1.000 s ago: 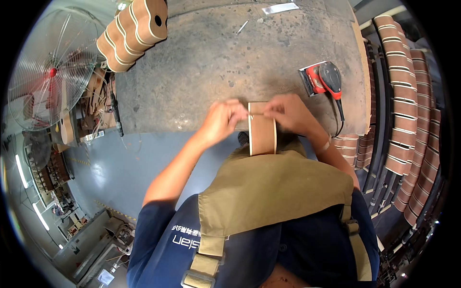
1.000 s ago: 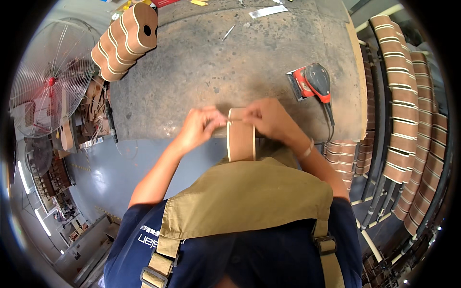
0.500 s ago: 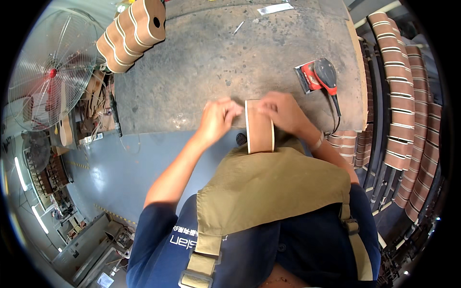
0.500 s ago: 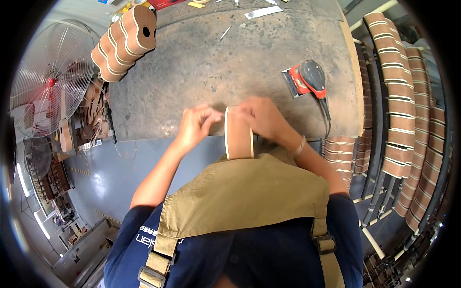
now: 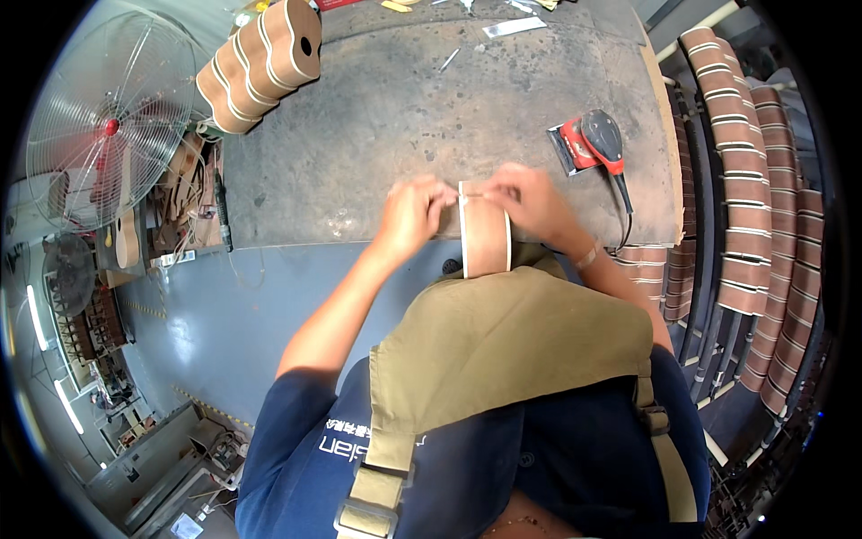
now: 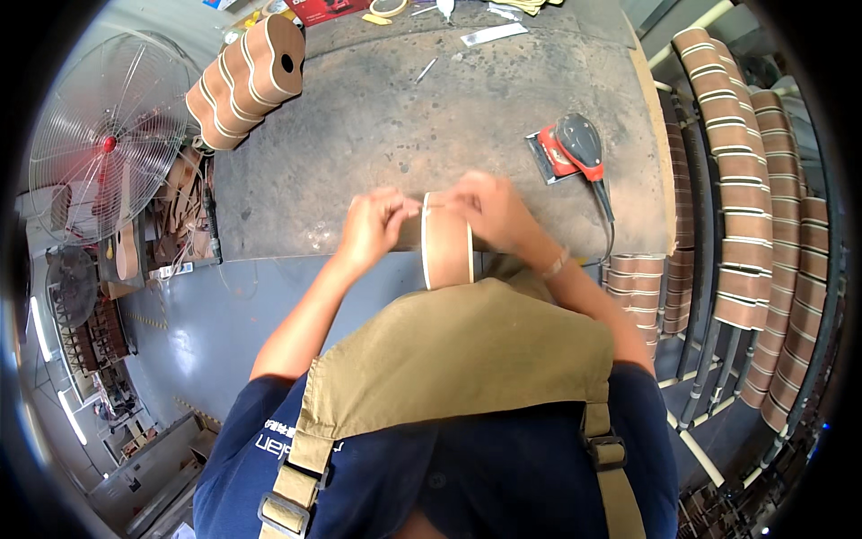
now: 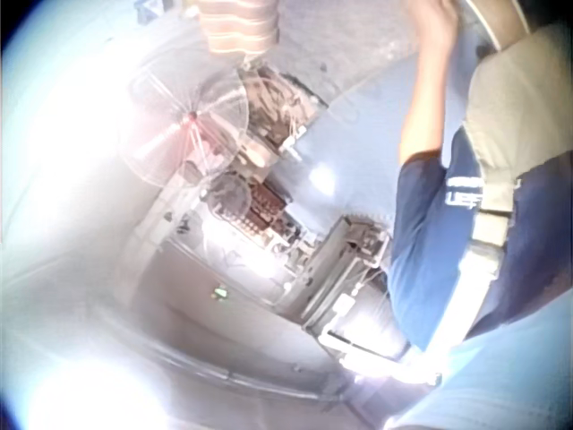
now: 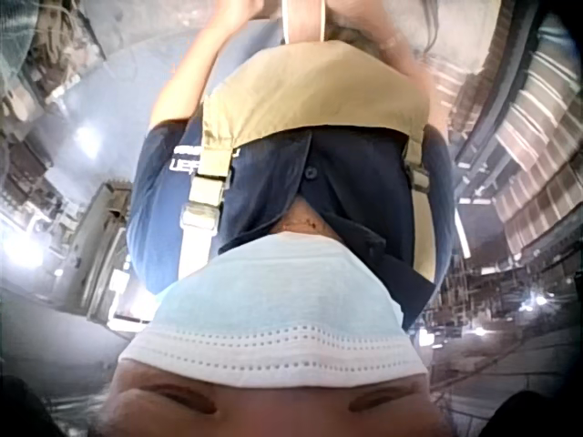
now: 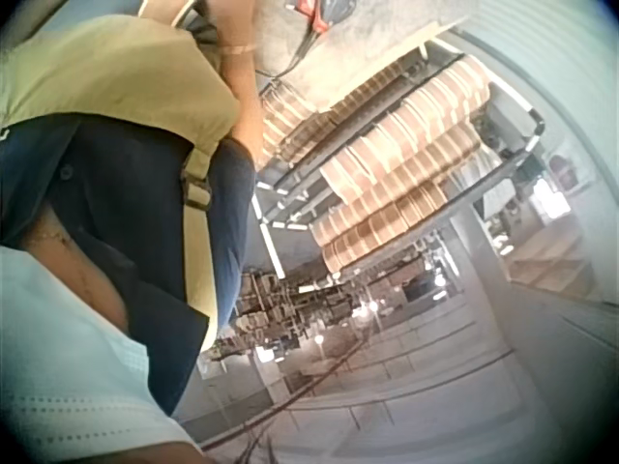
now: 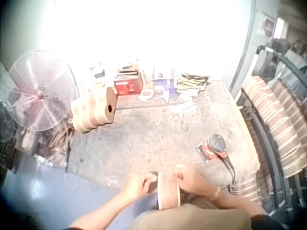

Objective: The person uses a hand file and a piece of sandpaper to smooth the edges of a wooden ukulele body. They move the file along the soundhole and the outer curves, occasionally turning the object to work on different sections.

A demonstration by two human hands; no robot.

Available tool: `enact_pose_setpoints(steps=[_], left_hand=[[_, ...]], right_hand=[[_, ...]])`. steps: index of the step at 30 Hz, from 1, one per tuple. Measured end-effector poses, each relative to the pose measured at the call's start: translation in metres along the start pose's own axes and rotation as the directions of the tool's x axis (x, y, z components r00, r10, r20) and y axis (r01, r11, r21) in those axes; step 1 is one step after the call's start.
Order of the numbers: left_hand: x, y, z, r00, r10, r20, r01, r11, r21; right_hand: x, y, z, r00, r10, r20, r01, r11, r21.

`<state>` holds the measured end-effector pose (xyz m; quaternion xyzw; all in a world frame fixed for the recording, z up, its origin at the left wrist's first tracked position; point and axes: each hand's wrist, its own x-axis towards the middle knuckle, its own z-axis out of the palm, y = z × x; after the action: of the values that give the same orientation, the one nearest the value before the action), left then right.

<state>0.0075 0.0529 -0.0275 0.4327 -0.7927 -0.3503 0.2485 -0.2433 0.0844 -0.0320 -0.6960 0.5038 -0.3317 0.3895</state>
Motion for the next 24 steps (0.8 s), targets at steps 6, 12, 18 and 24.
enact_pose_setpoints(steps=[6,12,18,24], left_hand=[[-0.076,0.046,-0.014,0.971,0.239,0.018,-0.239,0.967,0.087],[0.010,0.045,-0.007,0.973,0.226,-0.037,-0.211,0.949,0.235],[0.100,-0.045,0.042,0.845,-0.290,0.449,0.359,0.930,-0.075],[0.067,-0.039,0.037,0.925,-0.141,0.354,0.242,0.935,-0.258]], right_hand=[[-0.072,-0.045,0.010,0.983,-0.181,-0.026,0.178,0.981,-0.073],[-0.020,-0.028,-0.005,0.969,0.016,-0.247,-0.049,0.991,-0.128],[0.028,0.093,0.003,0.945,0.325,0.032,-0.326,0.934,0.146],[0.000,0.050,0.000,0.993,0.095,-0.077,-0.100,0.993,-0.066]])
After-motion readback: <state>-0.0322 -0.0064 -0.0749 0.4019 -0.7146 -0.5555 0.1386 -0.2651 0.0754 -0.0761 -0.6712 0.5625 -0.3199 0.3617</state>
